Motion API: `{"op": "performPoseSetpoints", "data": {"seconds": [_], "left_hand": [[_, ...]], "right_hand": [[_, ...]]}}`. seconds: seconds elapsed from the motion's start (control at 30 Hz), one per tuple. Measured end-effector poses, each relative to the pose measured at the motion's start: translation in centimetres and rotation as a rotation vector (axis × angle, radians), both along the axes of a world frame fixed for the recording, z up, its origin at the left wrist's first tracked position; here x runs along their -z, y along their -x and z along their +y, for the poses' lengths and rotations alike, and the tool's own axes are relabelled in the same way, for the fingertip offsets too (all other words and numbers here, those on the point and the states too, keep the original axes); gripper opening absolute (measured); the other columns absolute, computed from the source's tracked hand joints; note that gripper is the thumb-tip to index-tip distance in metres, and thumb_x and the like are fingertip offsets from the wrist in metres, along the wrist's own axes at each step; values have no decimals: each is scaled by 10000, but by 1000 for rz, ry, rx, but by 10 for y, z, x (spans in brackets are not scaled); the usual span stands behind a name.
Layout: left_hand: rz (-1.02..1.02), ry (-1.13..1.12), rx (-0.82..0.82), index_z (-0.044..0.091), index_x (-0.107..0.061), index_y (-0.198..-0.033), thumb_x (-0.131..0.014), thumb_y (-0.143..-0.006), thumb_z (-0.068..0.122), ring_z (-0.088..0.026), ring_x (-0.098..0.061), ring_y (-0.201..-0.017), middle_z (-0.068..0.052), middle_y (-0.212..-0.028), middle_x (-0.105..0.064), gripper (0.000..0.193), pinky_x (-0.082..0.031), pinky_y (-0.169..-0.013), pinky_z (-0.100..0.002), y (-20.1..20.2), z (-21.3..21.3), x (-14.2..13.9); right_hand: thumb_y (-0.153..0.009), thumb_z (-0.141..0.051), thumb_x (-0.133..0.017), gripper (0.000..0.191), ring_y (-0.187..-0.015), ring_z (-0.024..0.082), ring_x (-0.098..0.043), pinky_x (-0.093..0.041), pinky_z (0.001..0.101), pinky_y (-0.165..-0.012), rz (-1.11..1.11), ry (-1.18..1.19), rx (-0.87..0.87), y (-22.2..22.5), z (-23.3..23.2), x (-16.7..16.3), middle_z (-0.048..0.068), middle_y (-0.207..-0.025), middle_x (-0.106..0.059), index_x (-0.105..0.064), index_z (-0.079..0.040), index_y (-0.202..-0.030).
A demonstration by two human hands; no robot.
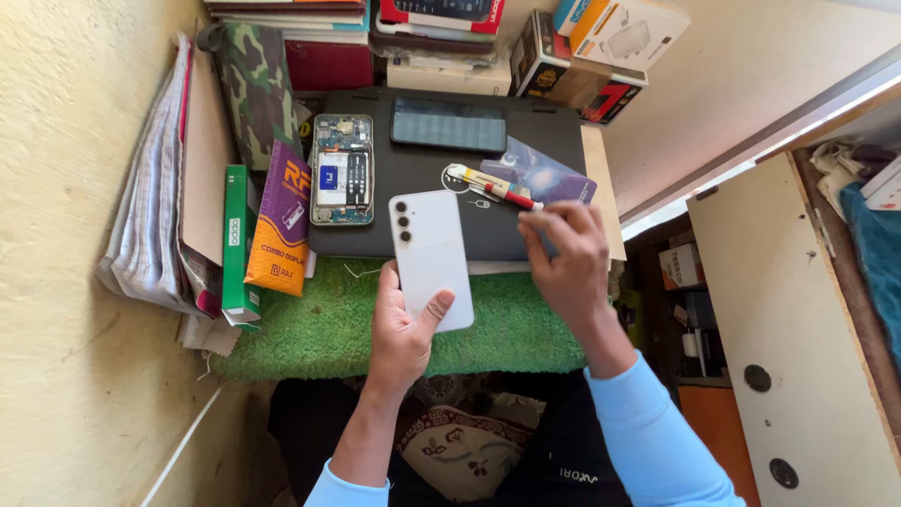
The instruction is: The person pries open the back cover of a white smartphone using a plastic card, working the card around the edge to loosen the cover. They remove the back cover, set it aside, and then use a red-handled screwdriver to unscrew and work on the exposed internal components of the phone.
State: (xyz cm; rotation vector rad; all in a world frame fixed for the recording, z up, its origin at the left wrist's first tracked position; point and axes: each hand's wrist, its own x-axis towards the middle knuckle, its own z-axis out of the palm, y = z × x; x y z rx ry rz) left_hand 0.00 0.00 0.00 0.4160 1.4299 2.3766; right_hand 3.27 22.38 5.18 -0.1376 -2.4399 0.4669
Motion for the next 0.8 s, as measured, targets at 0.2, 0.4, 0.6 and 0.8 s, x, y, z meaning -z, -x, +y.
{"op": "performPoseSetpoints", "data": {"seconds": [0.2,0.4,0.6,0.8], "left_hand": [[-71,-91,54,0,-396,-1333,-637,-992,92,-238,-746,-984,-153,-1175,-677,428,-643,-850,-371,4,-4,-11],[-85,-103,97,5,-343,-1410,-628,-980,75,-244,-744,-1009,-172,-1161,-696,521,-638,-851,-365,6,-6,-15],[-31,-73,178,-21,-326,-1466,-607,-991,62,-241,-734,-1063,-177,-1181,-708,558,-630,-896,-360,7,-12,-18],[-59,-135,231,3,-290,-1449,-604,-979,19,-277,-737,-1079,-223,-1188,-703,565,-629,-922,-399,3,-5,-19]], "right_hand": [[-880,-75,-801,134,-966,272,-568,-470,393,-888,6,-87,-118,30,-7,-22,60,-1006,-662,-781,-91,-1012],[-912,-96,-816,125,-949,255,-570,-413,391,-867,68,-182,-89,38,-20,-18,48,-981,-655,-786,-98,-1034],[-908,-56,-804,132,-888,231,-568,-476,349,-768,170,-46,-168,12,-24,-8,57,-936,-658,-776,-70,-1037],[-902,-49,-802,124,-882,234,-566,-493,346,-728,147,-7,-47,2,-25,-2,56,-918,-668,-767,-78,-1017]]}}
